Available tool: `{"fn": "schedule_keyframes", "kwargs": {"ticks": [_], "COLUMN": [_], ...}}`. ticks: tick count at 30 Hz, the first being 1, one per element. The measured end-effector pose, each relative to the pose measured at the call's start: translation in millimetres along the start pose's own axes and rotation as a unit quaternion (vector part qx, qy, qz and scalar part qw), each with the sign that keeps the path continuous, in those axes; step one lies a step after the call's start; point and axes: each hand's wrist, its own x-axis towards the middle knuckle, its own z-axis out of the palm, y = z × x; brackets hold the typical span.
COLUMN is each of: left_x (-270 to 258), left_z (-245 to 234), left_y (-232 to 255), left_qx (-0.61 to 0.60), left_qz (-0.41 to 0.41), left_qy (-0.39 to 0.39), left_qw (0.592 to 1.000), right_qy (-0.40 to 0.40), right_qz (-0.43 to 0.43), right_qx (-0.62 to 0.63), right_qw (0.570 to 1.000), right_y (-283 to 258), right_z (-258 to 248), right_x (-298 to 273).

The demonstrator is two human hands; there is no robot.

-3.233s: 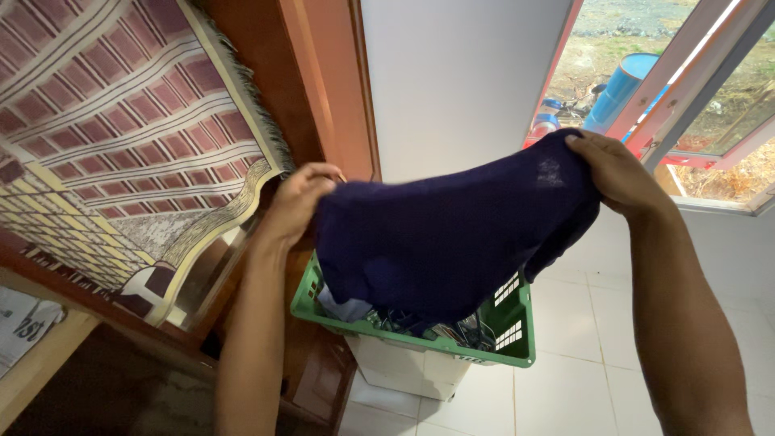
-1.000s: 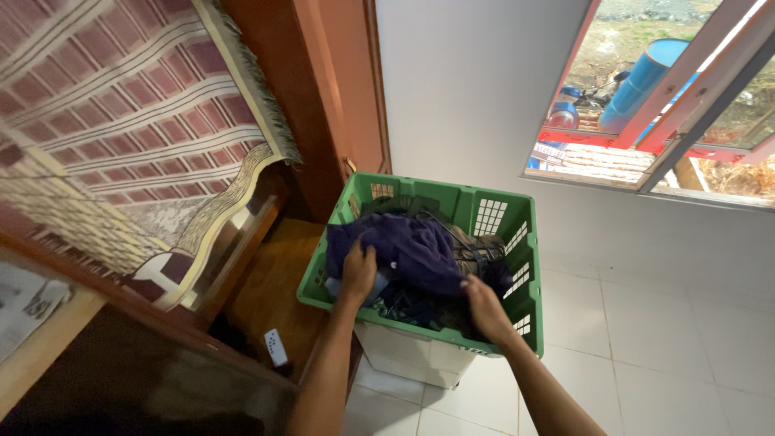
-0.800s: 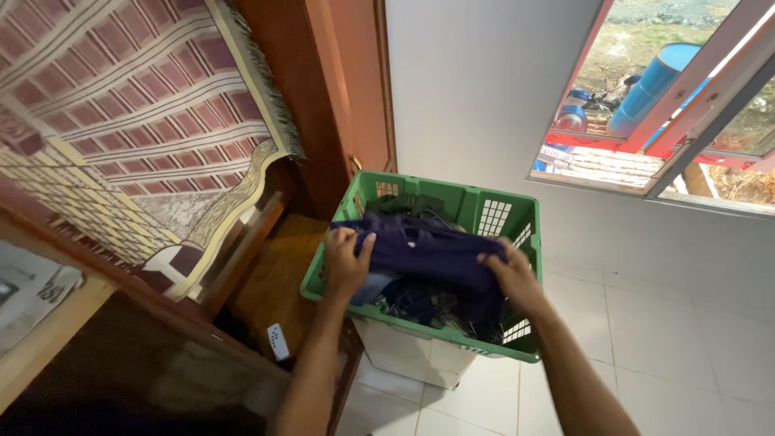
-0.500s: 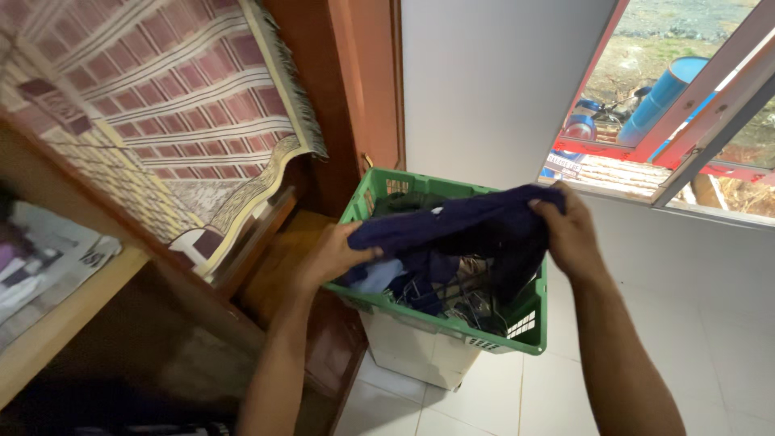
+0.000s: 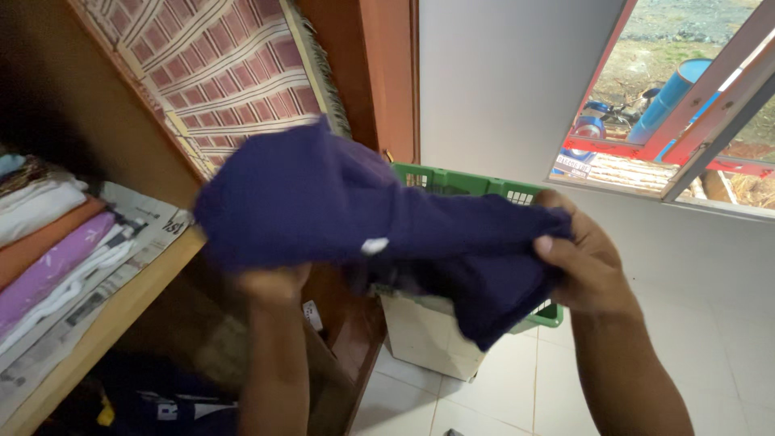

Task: The person removes a dark purple long-sleeved shirt from a green laundry basket, places it on a hanger, and hangs it in a wooden wardrobe. The person then removes the shirt from the wardrobe and returns it to the basket.

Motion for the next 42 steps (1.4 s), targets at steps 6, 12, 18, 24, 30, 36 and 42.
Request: {"fn": "schedule_keyframes", "kwargs": {"ticks": [6,12,18,24,30,36,42], "left_x": [-30,-5,6,13,30,40,40], "left_z": [-32,-34,-33,-24,4,28,53], "left_y": [36,14,-51,-103,-110,-124,-185], "left_qx": [-0.057,0.0,0.115,0.045,0.005,0.025,0.226], "left_qz": [0.061,-0.064,-0.277,-0.289,-0.25,-0.145,-0.043], "left_qy": [-0.017,-0.05,-0.209,-0.226,-0.226,-0.157,-0.104], "left_qw": [0.996,0.997,0.931,0.929,0.942,0.977,0.968], "right_qy": [-0.02,0.132,0.14,0.179,0.194,0.208,0.221], "right_qz": [-0.014,0.043,0.101,0.178,0.102,0.069,0.165], "right_qx": [0.044,-0.36,-0.608,-0.519,-0.484,-0.517,-0.671], "right_qw": [0.999,0.923,0.775,0.817,0.847,0.828,0.689], "right_y": [3,30,55,44,35,48,92], "right_z": [40,2,-88,-133,-140,-158,-201], "right_x": [-2,33,32,15,20,23,21]}}
